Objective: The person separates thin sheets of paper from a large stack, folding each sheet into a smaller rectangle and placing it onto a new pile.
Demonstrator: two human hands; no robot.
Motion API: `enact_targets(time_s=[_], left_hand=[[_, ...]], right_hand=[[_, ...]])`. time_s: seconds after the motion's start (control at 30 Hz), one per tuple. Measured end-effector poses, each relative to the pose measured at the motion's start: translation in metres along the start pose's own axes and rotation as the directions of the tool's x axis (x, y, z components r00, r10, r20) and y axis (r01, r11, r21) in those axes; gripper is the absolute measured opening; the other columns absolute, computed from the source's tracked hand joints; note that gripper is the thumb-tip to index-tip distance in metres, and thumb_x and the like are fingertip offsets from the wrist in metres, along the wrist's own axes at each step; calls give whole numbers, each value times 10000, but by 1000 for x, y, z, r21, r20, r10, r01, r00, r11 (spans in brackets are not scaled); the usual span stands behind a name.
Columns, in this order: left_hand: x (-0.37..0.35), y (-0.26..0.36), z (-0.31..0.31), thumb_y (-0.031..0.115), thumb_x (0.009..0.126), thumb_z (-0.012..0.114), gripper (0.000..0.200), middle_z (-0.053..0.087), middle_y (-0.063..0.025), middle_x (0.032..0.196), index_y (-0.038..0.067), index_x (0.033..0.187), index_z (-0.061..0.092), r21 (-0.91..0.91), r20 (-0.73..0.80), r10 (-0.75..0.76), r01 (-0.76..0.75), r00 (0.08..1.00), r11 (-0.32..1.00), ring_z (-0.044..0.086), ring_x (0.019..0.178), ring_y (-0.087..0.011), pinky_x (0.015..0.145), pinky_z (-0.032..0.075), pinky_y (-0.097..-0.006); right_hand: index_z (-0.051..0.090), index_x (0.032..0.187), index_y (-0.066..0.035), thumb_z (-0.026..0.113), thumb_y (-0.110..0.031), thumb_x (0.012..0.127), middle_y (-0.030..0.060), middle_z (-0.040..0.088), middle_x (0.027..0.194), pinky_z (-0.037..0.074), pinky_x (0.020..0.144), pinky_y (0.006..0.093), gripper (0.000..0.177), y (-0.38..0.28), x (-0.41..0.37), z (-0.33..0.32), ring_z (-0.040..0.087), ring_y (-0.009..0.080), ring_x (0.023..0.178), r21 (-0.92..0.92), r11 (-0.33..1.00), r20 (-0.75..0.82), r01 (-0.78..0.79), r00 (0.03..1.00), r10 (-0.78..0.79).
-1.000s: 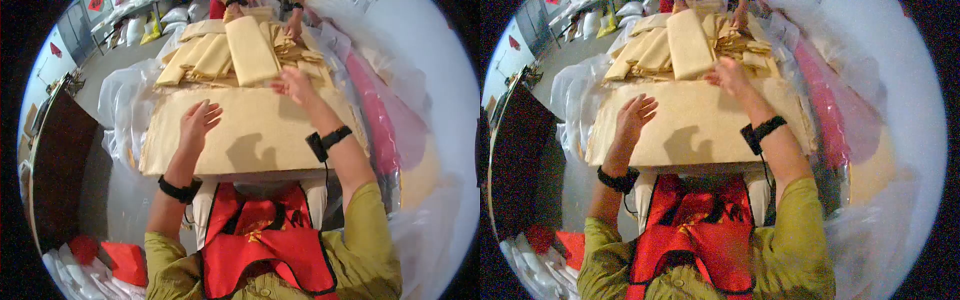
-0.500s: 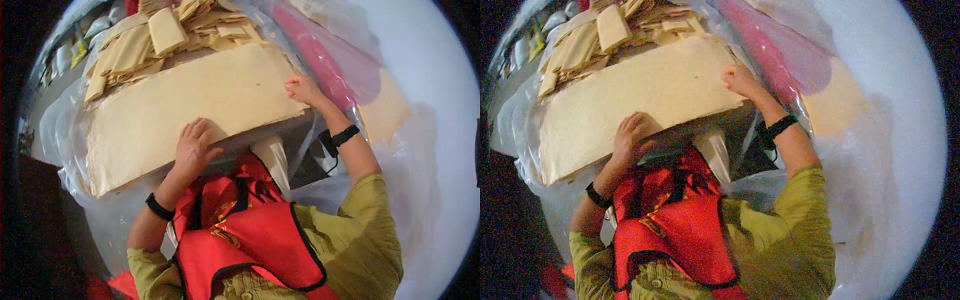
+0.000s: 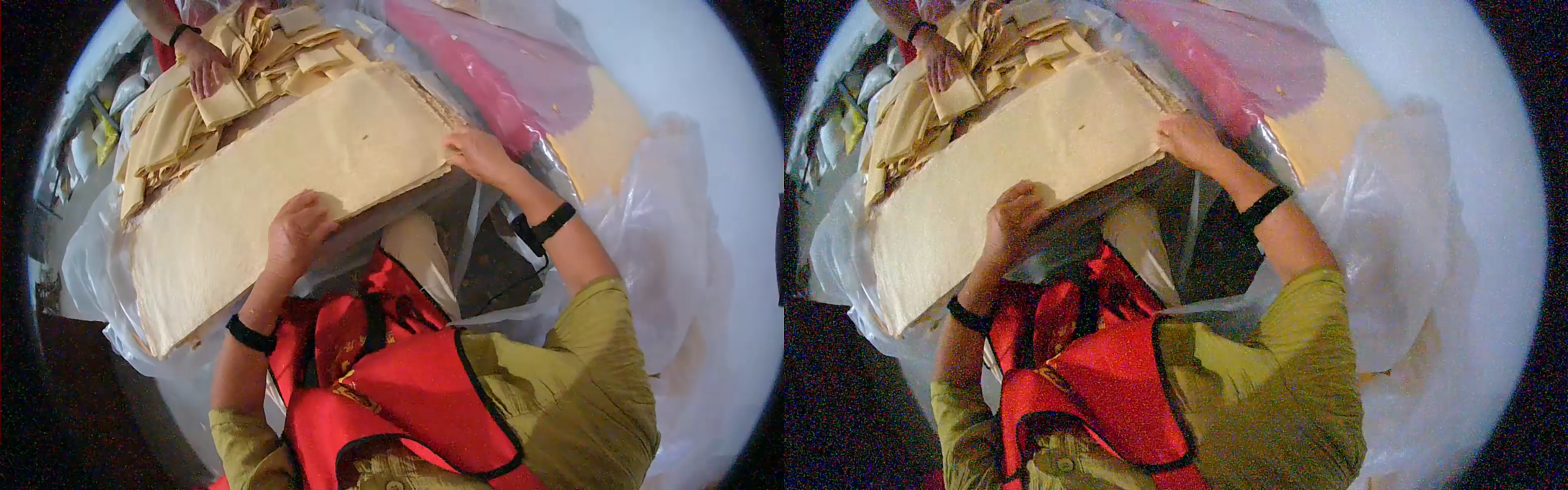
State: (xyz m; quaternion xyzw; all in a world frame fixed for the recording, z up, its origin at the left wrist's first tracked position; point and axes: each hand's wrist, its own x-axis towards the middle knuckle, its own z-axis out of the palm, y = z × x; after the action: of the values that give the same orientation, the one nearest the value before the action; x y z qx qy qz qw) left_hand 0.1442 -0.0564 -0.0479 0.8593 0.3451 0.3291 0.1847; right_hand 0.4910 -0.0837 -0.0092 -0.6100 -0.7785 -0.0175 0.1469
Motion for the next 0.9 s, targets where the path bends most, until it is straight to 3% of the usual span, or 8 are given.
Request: enact_targets(time_s=[0.17, 0.27, 0.37, 0.57, 0.67, 0.73, 0.8, 0.9], left_hand=[[-1, -14, -13, 131, 677, 635, 162, 573, -163, 991, 20, 795, 622, 0, 37, 68, -68, 997, 998, 528, 956, -303, 824, 431, -361], [4, -24, 0, 116, 697, 597, 122, 572, -154, 993, 34, 784, 619, 209, 109, 123, -143, 986, 967, 533, 924, -301, 789, 437, -377], [7, 10, -3, 109, 718, 552, 84, 587, -138, 926, 49, 742, 605, 310, -38, 198, -177, 979, 934, 545, 882, -289, 728, 452, -373], [29, 12, -13, 130, 757, 518, 137, 574, -149, 844, 44, 854, 560, 90, 12, -350, 348, 937, 933, 561, 810, -290, 658, 467, -364], [37, 42, -23, 209, 740, 577, 299, 577, -157, 863, 36, 976, 515, 171, 125, -265, 242, 956, 955, 563, 809, -312, 676, 464, -381], [39, 35, -5, 313, 719, 632, 446, 592, -166, 910, 61, 1062, 499, 188, -130, -45, 69, 991, 980, 564, 836, -347, 720, 459, -406], [55, 46, 6, 332, 681, 672, 593, 593, -172, 889, 46, 1143, 434, 223, -154, 8, 26, 988, 974, 566, 823, -353, 740, 452, -412], [82, 81, 2, 271, 682, 651, 425, 594, -149, 810, 13, 995, 523, 61, -193, -114, 128, 975, 990, 573, 737, -326, 643, 466, -389]], right_hand=[[586, 817, -48, 533, -178, 754, 112, 568, 837, 444, 687, 380, 154, 3, 1, -6, 544, 299, 808, 64, 993, 29, 102, 994, -104], [572, 803, -41, 512, -182, 773, 114, 556, 795, 440, 683, 379, 156, -7, 4, -15, 543, 299, 800, 57, 998, 14, 37, 999, -38], [552, 700, -40, 448, -157, 762, 160, 559, 745, 441, 683, 422, 168, -7, 11, -5, 552, 358, 731, -211, 976, -38, 53, 997, -62], [530, 842, -43, 455, -155, 808, 121, 555, 823, 422, 706, 399, 139, -21, 28, -19, 542, 297, 830, -256, 960, -253, -111, 966, 45], [522, 820, -82, 445, -160, 735, 104, 555, 813, 416, 738, 414, 138, -38, 43, -33, 556, 280, 771, -321, 934, -519, 156, 797, -310], [521, 823, -81, 483, -151, 742, 93, 568, 885, 395, 804, 405, 114, -56, 54, -40, 556, 247, 837, -442, 868, -405, 226, 813, -418], [518, 818, -81, 510, -143, 731, 85, 575, 927, 380, 849, 404, 107, -80, 65, -49, 555, 222, 880, -513, 806, -314, 296, 808, -498], [512, 802, -79, 526, -131, 703, 81, 572, 951, 366, 883, 408, 113, -126, 83, -63, 550, 207, 913, -522, 753, -260, 401, 766, -588]])
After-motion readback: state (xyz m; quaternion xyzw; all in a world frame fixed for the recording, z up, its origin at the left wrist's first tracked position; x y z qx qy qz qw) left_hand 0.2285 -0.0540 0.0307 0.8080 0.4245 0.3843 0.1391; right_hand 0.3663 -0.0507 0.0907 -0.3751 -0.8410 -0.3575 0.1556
